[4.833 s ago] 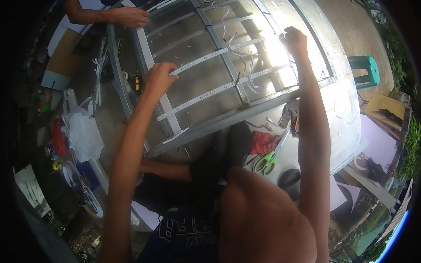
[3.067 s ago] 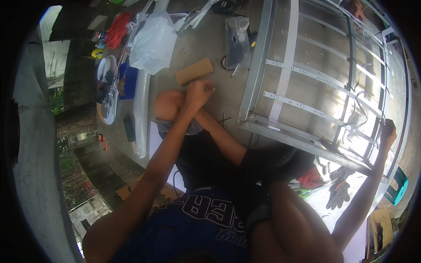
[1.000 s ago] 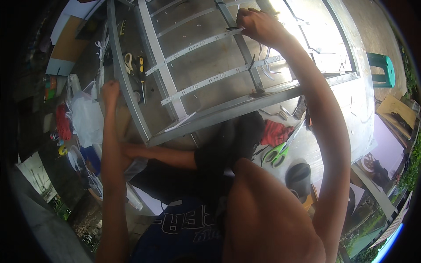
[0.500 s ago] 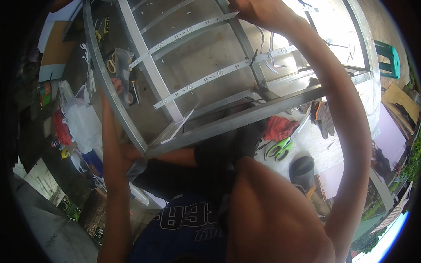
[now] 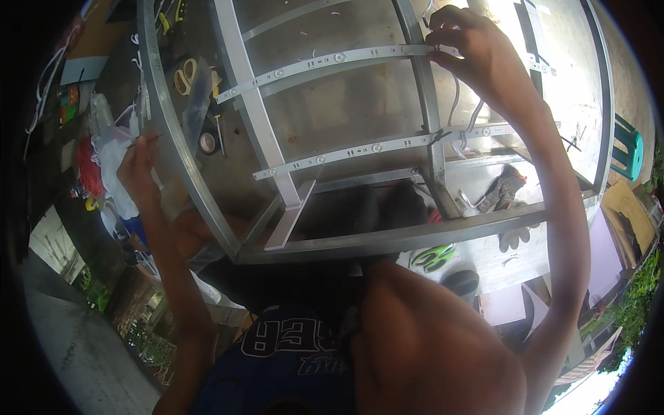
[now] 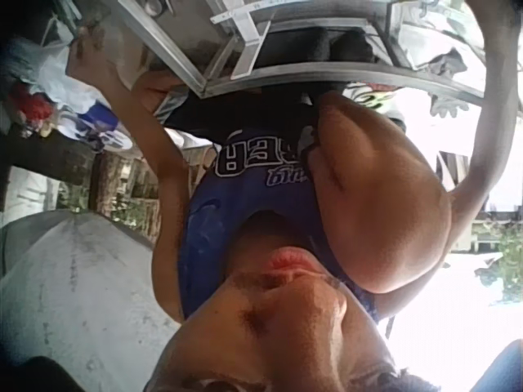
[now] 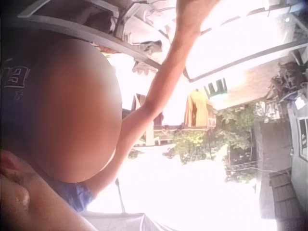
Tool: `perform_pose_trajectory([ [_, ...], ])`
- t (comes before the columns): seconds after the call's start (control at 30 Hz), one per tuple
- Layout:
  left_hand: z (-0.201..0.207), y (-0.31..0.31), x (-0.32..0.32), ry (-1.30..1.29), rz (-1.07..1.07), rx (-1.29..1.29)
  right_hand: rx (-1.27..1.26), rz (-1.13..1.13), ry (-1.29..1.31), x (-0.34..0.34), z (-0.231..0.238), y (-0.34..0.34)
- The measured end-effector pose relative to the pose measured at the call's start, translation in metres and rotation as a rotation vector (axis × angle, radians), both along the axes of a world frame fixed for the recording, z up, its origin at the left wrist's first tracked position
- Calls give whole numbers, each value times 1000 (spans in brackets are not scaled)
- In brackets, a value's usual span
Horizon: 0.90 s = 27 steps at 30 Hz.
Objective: Assembling and wiring LED strips inside a metal frame for a light fixture.
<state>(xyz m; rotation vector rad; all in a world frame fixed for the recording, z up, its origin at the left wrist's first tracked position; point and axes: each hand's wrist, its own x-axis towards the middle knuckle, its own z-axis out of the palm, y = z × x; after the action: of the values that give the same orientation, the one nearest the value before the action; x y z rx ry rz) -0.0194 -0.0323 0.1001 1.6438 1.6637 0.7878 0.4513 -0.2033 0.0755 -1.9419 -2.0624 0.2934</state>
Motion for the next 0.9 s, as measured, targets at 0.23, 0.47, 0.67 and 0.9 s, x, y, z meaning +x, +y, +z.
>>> perform_pose_trajectory([
  [0.23, 145, -100, 89, -764, -162, -81, -40, -10, 80, 0, 10, 12],
  [0.47, 6, -139, 236, -616, -269, -1221, 19, 86, 175, 1, 2, 17],
  [0.67, -34, -126, 287, -454, -85, -1187, -84, -20, 249, 11, 5, 10],
  [0.9, -78, -122, 299, -517, -32, -1091, -158, -74, 217, 20, -6, 15],
])
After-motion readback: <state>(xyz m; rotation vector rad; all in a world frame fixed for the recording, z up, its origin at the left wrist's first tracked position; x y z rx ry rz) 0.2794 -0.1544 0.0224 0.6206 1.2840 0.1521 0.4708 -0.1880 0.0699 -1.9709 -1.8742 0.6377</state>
